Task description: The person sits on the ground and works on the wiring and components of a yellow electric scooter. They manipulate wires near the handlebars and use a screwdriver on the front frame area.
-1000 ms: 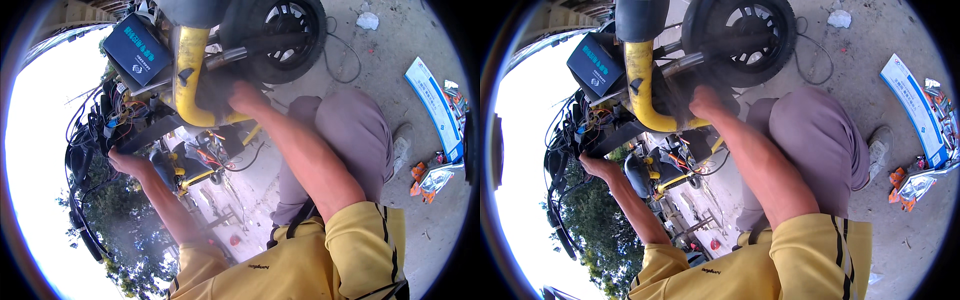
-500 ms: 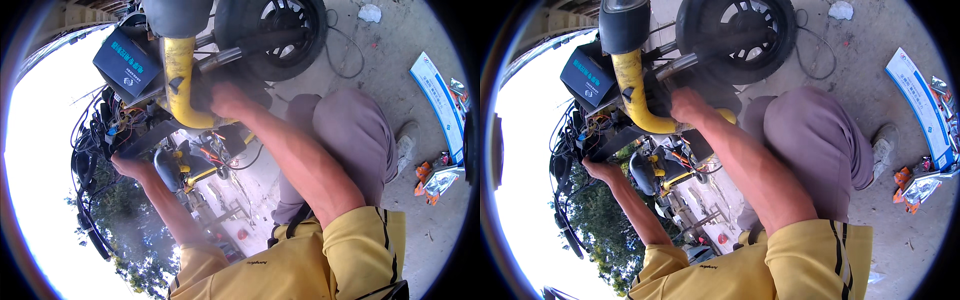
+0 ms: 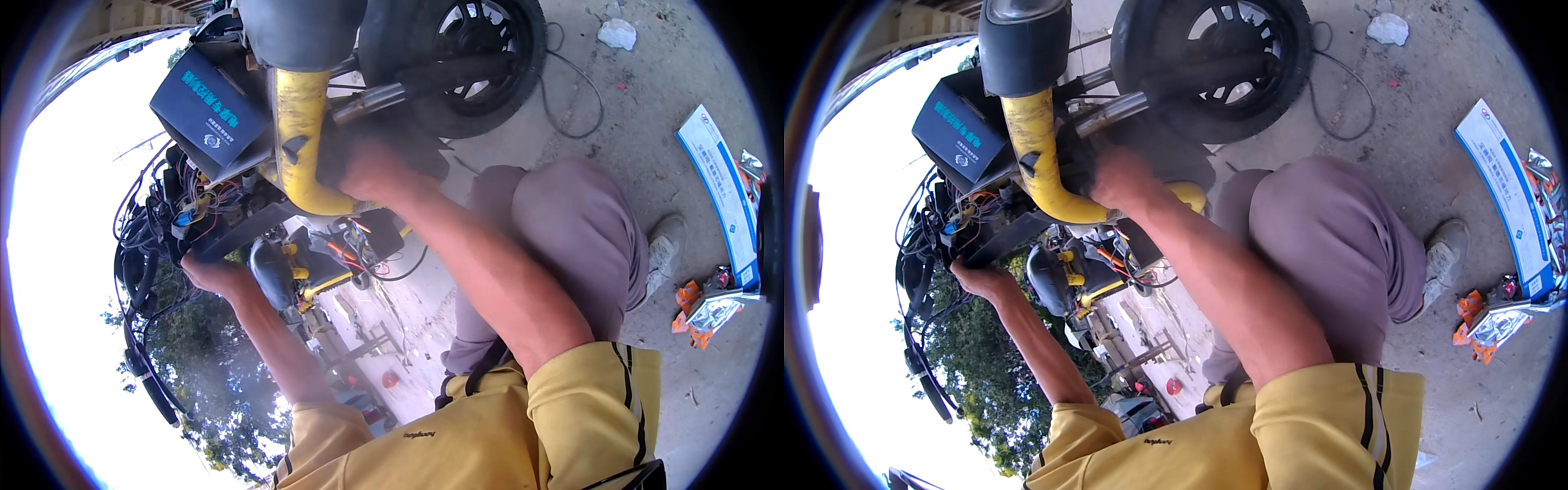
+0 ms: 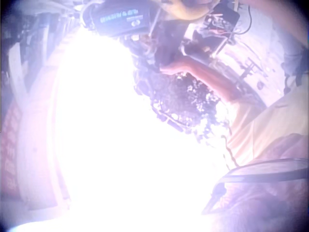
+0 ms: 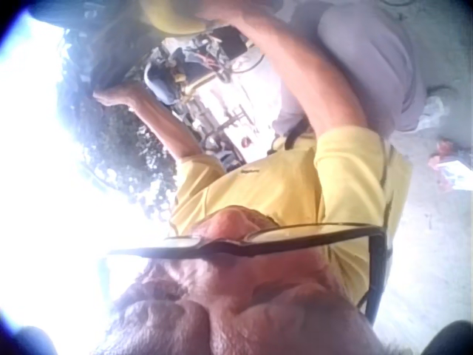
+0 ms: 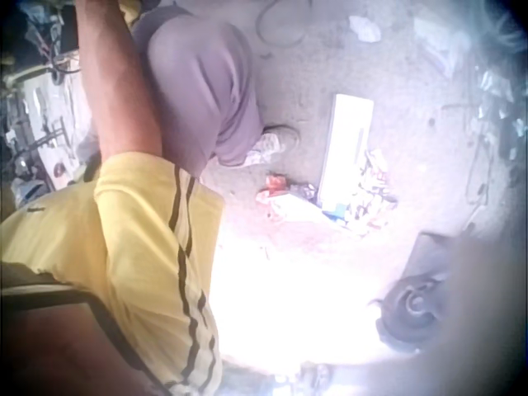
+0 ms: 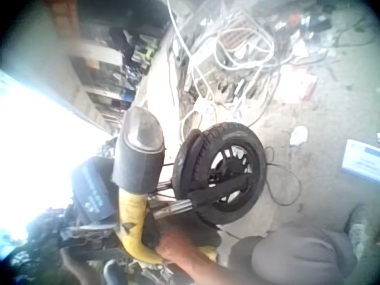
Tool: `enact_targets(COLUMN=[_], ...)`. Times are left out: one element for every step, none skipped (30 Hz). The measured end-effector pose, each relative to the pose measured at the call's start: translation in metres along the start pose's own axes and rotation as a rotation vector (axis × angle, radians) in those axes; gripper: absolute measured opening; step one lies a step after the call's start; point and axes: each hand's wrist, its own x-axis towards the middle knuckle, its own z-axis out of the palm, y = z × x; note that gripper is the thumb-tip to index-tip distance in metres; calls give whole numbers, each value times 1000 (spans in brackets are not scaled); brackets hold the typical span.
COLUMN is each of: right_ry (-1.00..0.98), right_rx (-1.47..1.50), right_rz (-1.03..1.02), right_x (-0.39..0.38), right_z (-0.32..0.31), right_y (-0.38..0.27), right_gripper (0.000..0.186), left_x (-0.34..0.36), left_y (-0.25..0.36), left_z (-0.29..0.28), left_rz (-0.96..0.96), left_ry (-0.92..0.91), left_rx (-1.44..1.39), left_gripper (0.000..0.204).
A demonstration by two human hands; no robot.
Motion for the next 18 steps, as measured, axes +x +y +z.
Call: enact_targets(right_ry=[74,88,101,61,18,-22,-63,-103,-85,-67,-52,-68,-84,-107,-104,-101,-97,-126], right_rx=[-17,-31,-46,-64,-85,-103,-121,-135,-128,-120,-114,-120,-126,-137,-125,-113,-99,-74], right_rz=[-47,-58,-72,-49,-28,14,56,96,53,10,-33,-62,-91,-123,-92,-59,-27,-28], right_x=[5,8,10,15,17,20,22,24,29,37,39,39,39,38,35,30,26,26], right_z=[10,16,21,24,23,22,20,19,24,29,28,28,26,19,13,9,6,1], right_y=[8,11,13,15,12,9,5,2,7,14,13,13,15,12,10,6,3,1], right_gripper=[34,34,35,34,34,34,35,35,35,35,36,35,34,33,33,32,32,33], left_x=[-1,-1,0,-1,-5,-5,-5,-3,-1,1,1,1,1,-1,-3,-4,-3,4], left_y=[2,1,1,1,10,9,8,5,2,0,-1,-1,-2,-3,-3,-3,0,-10], left_z=[4,0,-3,-4,-2,-2,-2,-4,-5,-4,-4,-4,-6,-8,-9,-9,-11,-17], left_rz=[5,62,65,67,12,-9,-29,-12,5,-7,-23,-23,-23,-13,-25,-35,-62,-152], left_ry=[-3,-16,-14,-14,6,14,20,16,12,7,4,2,-1,3,3,3,1,-12], left_rx=[-14,31,43,52,28,28,27,52,77,55,35,26,21,30,22,14,-6,-160], left_gripper=[37,37,38,38,38,38,38,38,39,38,38,38,38,38,38,38,38,38])
